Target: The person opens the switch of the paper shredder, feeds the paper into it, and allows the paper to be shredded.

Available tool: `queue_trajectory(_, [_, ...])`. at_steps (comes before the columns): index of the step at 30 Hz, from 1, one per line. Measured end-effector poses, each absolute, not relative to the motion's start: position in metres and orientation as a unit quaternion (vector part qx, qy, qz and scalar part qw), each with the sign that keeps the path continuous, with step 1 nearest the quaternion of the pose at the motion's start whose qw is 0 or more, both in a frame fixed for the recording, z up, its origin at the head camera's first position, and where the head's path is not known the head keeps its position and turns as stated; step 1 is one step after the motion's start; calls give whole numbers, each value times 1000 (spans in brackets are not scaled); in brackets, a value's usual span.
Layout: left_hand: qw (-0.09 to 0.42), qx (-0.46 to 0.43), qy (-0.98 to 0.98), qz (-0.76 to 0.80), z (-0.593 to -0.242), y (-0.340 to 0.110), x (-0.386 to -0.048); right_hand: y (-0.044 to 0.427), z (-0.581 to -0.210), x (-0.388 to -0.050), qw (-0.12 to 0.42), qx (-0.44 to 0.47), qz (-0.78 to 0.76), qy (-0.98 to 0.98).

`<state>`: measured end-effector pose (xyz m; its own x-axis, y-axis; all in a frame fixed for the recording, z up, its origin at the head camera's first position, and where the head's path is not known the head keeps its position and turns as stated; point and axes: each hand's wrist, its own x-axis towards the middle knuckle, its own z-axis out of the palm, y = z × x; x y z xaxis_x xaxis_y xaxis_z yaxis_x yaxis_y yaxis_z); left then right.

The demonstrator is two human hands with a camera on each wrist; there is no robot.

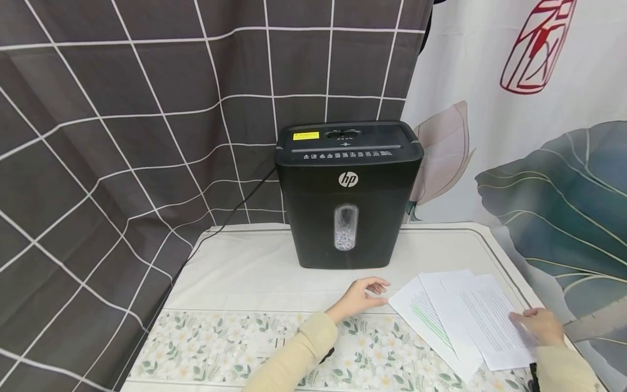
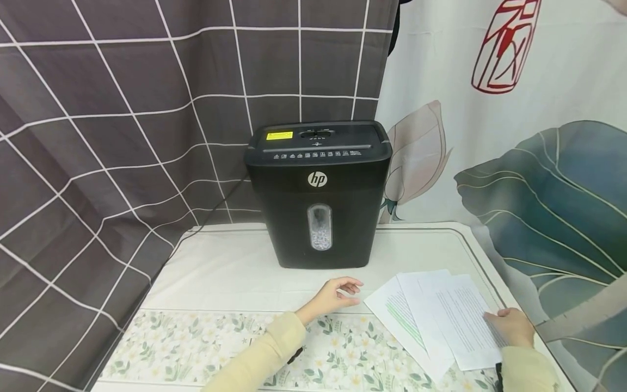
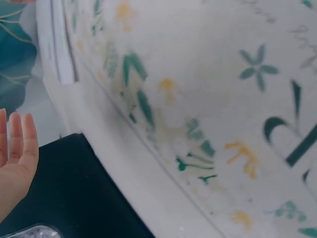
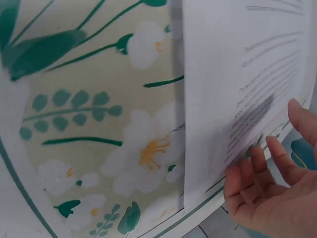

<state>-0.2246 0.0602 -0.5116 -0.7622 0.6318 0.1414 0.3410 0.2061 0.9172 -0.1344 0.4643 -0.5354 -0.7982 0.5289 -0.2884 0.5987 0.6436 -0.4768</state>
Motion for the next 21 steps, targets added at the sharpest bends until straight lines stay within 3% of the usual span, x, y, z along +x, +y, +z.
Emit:
queue_trajectory(6, [136, 314, 775, 532, -521, 60, -221, 465, -543, -138, 92, 317, -224, 917])
queue_trajectory(21, [150, 312, 765, 544, -526, 65, -220, 457, -542, -138, 83, 354, -249, 898])
